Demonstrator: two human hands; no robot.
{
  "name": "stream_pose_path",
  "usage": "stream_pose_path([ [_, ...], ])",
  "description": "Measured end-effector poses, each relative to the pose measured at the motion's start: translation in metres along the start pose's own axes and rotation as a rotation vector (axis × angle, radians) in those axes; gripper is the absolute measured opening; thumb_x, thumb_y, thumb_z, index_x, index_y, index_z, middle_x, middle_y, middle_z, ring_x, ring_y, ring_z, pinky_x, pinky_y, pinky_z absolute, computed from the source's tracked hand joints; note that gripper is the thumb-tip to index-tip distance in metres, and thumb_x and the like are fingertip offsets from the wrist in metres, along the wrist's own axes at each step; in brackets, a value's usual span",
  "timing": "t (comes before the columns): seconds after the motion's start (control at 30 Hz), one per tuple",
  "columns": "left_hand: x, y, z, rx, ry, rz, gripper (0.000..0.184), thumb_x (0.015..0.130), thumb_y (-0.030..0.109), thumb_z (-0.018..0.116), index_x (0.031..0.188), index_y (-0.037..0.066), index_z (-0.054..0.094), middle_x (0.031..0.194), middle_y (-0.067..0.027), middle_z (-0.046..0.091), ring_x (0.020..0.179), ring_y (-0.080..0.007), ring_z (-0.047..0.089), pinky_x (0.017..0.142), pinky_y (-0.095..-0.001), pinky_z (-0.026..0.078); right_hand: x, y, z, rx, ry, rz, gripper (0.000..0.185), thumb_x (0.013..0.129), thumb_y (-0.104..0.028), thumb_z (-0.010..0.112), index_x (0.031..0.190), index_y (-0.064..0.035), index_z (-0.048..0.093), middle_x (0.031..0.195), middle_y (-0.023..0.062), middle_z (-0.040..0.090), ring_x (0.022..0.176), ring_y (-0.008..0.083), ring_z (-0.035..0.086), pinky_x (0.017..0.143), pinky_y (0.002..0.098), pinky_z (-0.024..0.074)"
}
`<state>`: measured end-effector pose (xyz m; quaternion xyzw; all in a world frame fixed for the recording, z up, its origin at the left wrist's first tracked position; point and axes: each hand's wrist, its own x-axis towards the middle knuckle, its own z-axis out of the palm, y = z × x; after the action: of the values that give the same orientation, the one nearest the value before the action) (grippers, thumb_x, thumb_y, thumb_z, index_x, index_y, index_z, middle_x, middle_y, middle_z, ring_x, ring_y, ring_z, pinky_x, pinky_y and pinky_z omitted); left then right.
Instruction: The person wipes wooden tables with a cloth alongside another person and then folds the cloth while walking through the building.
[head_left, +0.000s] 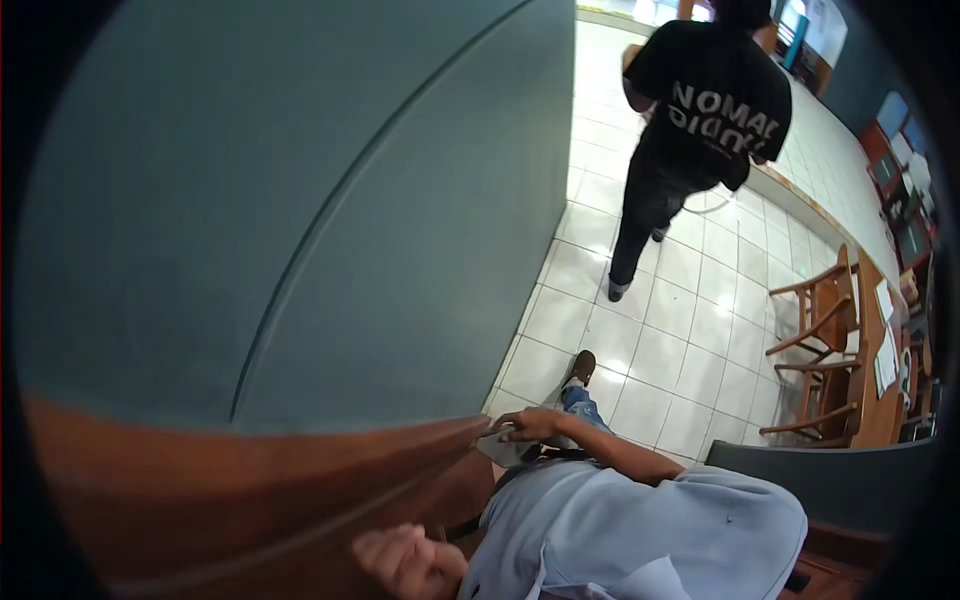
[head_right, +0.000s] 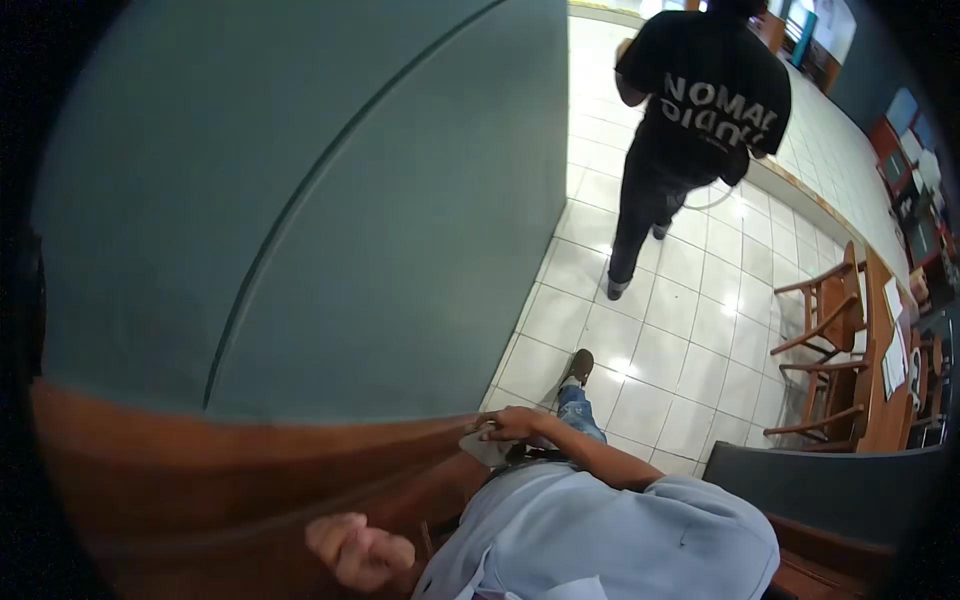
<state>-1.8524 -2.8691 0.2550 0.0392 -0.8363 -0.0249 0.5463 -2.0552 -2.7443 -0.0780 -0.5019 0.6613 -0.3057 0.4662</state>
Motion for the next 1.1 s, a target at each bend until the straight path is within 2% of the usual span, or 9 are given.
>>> stream_pose_path([
  [0.17, 0.033, 0.003, 0.205, -0.63, -0.023, -0.606, 0.008, 0.092, -0.001, 0.056, 0.099, 0.003, 0.056, 0.088, -0.0123, 0.06, 0.078, -0.0233, 0.056, 0.075, -0.0343, 0.045, -0.07, 0.122, -0.102, 0.024, 0.183, 0.3, 0.057, 0.094, -0.052, 0.059, 0.134, -0.0123, 0.054, 0.108, 0.0235, 0.069, 0.101, 0.0409, 0.067, 0.088, 0.0468, 0.052],
  [0.3, 0.099, 0.014, 0.362, -0.68, -0.704, -0.423, 0.022, 0.093, 0.008, 0.063, 0.115, 0.006, 0.059, 0.105, -0.0125, 0.064, 0.095, -0.0241, 0.061, 0.081, -0.0358, 0.046, -0.148, 0.132, -0.212, 0.026, 0.585, 0.656, 0.052, 0.091, -0.046, 0.064, 0.129, -0.0105, 0.056, 0.102, 0.0219, 0.071, 0.096, 0.0418, 0.067, 0.083, 0.0474, 0.0529],
  [0.33, 0.117, 0.021, 0.401, -0.698, -0.703, -0.412, 0.022, 0.093, 0.008, 0.063, 0.115, 0.006, 0.059, 0.105, -0.0125, 0.064, 0.095, -0.0241, 0.061, 0.081, -0.0358, 0.046, -0.161, 0.141, -0.241, 0.025, 0.601, 0.666, 0.052, 0.091, -0.046, 0.064, 0.129, -0.0105, 0.056, 0.102, 0.0219, 0.071, 0.096, 0.0418, 0.067, 0.083, 0.0474, 0.0529],
  [0.4, 0.136, 0.034, 0.448, -0.746, -1.094, 0.038, 0.034, 0.089, 0.012, 0.068, 0.123, 0.009, 0.061, 0.12, -0.0115, 0.062, 0.11, -0.0271, 0.06, 0.089, -0.0388, 0.047, -0.181, 0.151, -0.27, 0.038, 0.621, 0.59, 0.048, 0.09, -0.04, 0.066, 0.127, -0.0104, 0.057, 0.1, 0.0219, 0.071, 0.094, 0.0419, 0.067, 0.082, 0.0485, 0.0526],
  [0.53, 0.131, 0.062, 0.554, -0.911, -1.265, -0.254, 0.046, 0.084, 0.014, 0.074, 0.128, 0.011, 0.061, 0.128, -0.0114, 0.06, 0.115, -0.031, 0.058, 0.097, -0.0421, 0.046, -0.178, 0.133, -0.358, 0.101, 0.573, 0.503, 0.045, 0.089, -0.034, 0.068, 0.125, -0.0099, 0.057, 0.098, 0.0216, 0.071, 0.092, 0.0412, 0.067, 0.081, 0.0495, 0.052],
  [0.67, 0.088, 0.061, 0.639, -1.053, -1.217, -0.252, 0.057, 0.078, 0.015, 0.08, 0.131, 0.011, 0.059, 0.129, -0.0121, 0.06, 0.118, -0.0322, 0.057, 0.102, -0.042, 0.044, -0.135, 0.123, -0.449, 0.154, 0.653, 0.336, 0.043, 0.087, -0.029, 0.069, 0.124, -0.0111, 0.058, 0.095, 0.0202, 0.071, 0.092, 0.0404, 0.067, 0.08, 0.0485, 0.0521],
  [0.73, 0.105, 0.057, 0.689, -1.085, -1.242, -0.283, 0.059, 0.077, 0.015, 0.081, 0.131, 0.011, 0.059, 0.129, -0.0122, 0.06, 0.119, -0.0324, 0.057, 0.102, -0.0418, 0.045, -0.113, 0.135, -0.493, 0.134, 0.725, 0.02, 0.042, 0.087, -0.027, 0.069, 0.124, -0.0129, 0.057, 0.089, 0.0192, 0.069, 0.089, 0.0403, 0.067, 0.077, 0.0477, 0.0514],
  [0.9, 0.167, 0.043, 0.798, -0.981, -1.341, -0.273, 0.063, 0.073, 0.016, 0.085, 0.13, 0.01, 0.06, 0.123, -0.0124, 0.064, 0.113, -0.0329, 0.06, 0.098, -0.0405, 0.047, -0.093, 0.163, -0.62, 0.053, 0.66, 0.1, 0.04, 0.086, -0.026, 0.07, 0.121, -0.0124, 0.055, 0.087, 0.018, 0.067, 0.086, 0.0396, 0.066, 0.074, 0.0484, 0.0491],
  [1.1, 0.242, 0.032, 0.945, -1.073, -1.375, -0.259, 0.051, 0.074, 0.017, 0.085, 0.12, 0.009, 0.065, 0.103, -0.0128, 0.069, 0.096, -0.0338, 0.065, 0.089, -0.0405, 0.05, -0.097, 0.184, -0.77, 0.257, 0.998, 0.03, 0.037, 0.087, -0.027, 0.072, 0.113, -0.0099, 0.052, 0.081, 0.015, 0.064, 0.076, 0.0335, 0.064, 0.067, 0.0431, 0.0459],
])
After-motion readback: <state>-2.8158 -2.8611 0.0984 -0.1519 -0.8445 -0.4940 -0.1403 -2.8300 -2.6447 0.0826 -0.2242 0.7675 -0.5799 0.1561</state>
